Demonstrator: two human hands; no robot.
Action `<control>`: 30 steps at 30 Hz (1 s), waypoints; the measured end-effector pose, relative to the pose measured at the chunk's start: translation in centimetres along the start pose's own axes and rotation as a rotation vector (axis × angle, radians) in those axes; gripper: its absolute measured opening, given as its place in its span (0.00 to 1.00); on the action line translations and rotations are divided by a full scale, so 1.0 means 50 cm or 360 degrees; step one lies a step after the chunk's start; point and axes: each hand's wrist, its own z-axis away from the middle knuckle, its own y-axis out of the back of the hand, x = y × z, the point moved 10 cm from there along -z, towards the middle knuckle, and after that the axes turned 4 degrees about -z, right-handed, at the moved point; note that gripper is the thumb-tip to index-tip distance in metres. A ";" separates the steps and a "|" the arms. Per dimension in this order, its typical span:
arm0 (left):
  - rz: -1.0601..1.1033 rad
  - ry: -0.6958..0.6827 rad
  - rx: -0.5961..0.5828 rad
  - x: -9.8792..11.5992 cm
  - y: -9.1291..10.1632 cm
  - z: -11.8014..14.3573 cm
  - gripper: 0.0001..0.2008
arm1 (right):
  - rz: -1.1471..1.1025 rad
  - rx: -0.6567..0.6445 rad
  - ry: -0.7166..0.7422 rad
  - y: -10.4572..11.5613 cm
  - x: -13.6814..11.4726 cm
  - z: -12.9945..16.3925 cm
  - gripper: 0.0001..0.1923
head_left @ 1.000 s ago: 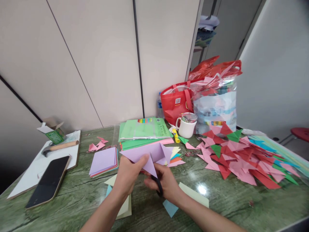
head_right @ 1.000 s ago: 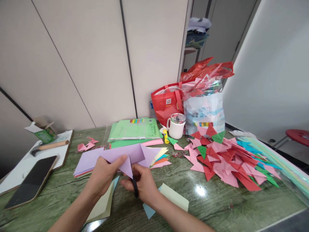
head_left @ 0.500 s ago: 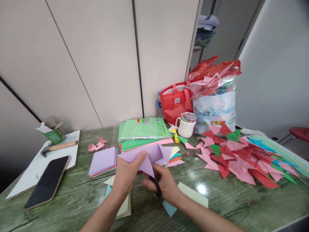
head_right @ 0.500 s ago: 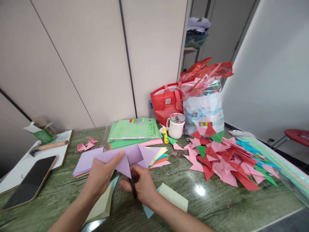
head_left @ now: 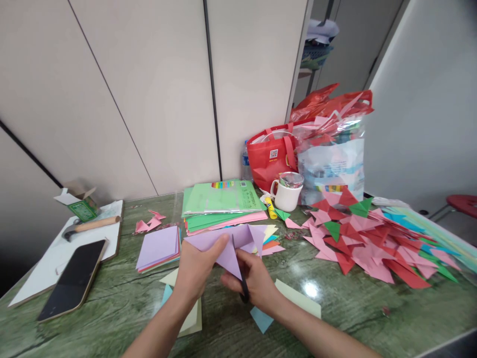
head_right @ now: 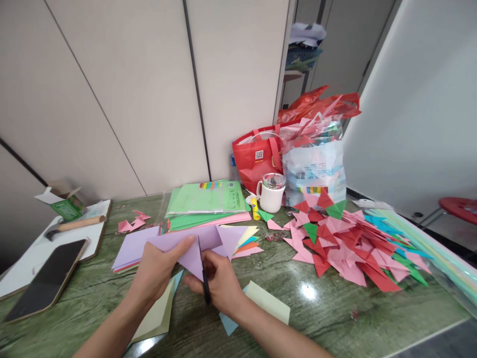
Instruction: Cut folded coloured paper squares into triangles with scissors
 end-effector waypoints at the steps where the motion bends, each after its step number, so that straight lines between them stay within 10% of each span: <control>1: -0.0003 -0.0002 -0.0001 0.001 0.000 0.000 0.13 | 0.0007 0.0000 0.0006 0.000 -0.001 0.000 0.16; 30: 0.0069 0.0078 -0.0025 -0.004 -0.008 0.005 0.16 | 0.0038 0.0104 0.0068 0.012 -0.008 0.001 0.15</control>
